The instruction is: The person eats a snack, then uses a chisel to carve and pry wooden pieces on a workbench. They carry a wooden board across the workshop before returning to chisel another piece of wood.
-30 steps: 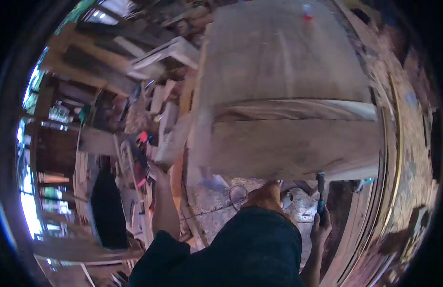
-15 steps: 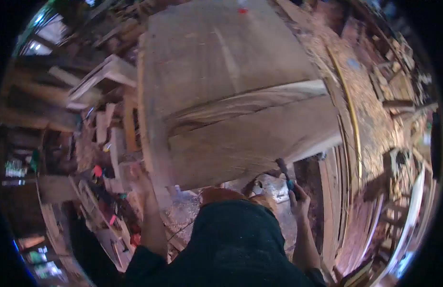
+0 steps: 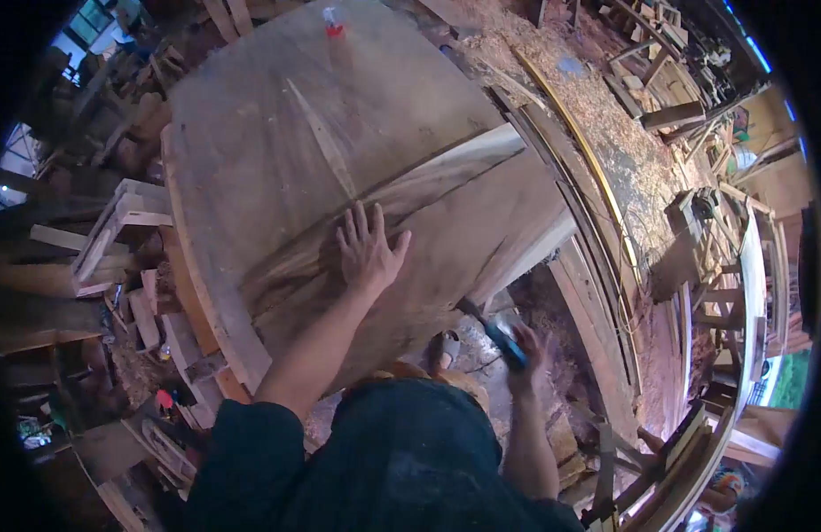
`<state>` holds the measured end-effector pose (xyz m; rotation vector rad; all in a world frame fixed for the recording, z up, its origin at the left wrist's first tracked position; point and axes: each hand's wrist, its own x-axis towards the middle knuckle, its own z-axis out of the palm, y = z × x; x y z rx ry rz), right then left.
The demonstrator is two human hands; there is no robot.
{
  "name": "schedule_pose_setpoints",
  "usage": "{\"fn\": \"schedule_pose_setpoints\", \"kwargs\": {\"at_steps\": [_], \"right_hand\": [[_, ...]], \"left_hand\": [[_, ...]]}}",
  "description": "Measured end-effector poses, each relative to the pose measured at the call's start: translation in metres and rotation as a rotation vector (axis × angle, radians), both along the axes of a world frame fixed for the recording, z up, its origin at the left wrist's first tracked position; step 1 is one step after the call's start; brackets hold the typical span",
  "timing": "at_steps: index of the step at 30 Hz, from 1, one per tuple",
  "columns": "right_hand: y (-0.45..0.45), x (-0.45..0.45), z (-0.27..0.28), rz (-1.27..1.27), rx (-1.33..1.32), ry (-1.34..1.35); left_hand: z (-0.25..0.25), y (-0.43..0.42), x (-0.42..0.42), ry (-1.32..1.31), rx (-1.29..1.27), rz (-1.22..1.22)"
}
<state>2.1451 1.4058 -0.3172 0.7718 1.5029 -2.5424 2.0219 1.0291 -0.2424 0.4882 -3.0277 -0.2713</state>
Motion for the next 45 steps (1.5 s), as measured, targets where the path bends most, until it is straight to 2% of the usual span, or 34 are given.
{"fn": "schedule_pose_setpoints", "kwargs": {"at_steps": [1,4,6,8,12,15,19,22,24,26,29,32,36,45], "right_hand": [[-0.035,-0.028,0.050,-0.267,-0.154,-0.168],[-0.035,-0.057,0.098,0.213,0.074,-0.234],[-0.035,-0.064,0.122,0.522,0.435,-0.151],[-0.057,-0.076,0.184,0.793,0.803,-0.144],[-0.133,-0.122,0.256,0.999,1.327,0.259],[-0.143,-0.146,0.266,1.145,1.411,0.214],[-0.120,-0.136,0.264,1.224,1.345,0.132],[-0.037,-0.096,0.193,0.971,1.106,0.170],[-0.013,-0.054,0.184,0.753,1.031,0.140],[0.018,-0.013,0.152,0.596,0.880,0.089],[0.017,0.039,0.123,0.463,0.714,-0.009],[0.000,0.065,0.104,0.466,0.658,-0.028],[-0.010,0.078,0.095,0.491,0.605,-0.028],[-0.035,0.086,0.072,0.637,0.587,0.056]], "left_hand": [[0.004,0.003,0.004,-0.033,0.007,-0.016],[0.021,0.002,-0.002,-0.090,0.095,-0.007],[0.009,-0.001,-0.003,-0.029,0.072,-0.021],[0.002,-0.001,0.002,0.014,0.074,-0.018],[0.001,-0.005,0.002,0.050,0.085,-0.036],[0.007,-0.008,0.003,0.065,0.163,-0.016],[0.014,-0.017,0.009,0.087,0.253,-0.088],[-0.001,-0.030,0.023,0.079,0.315,-0.189],[-0.004,-0.043,0.043,0.062,0.319,-0.232],[0.010,-0.043,0.081,0.047,0.273,-0.267],[0.069,-0.015,0.134,-0.311,0.184,-0.382],[0.076,0.000,0.154,-0.534,0.135,-0.456],[0.048,-0.004,0.163,-0.419,0.098,-0.492],[0.053,-0.007,0.163,-0.398,0.103,-0.546]]}}
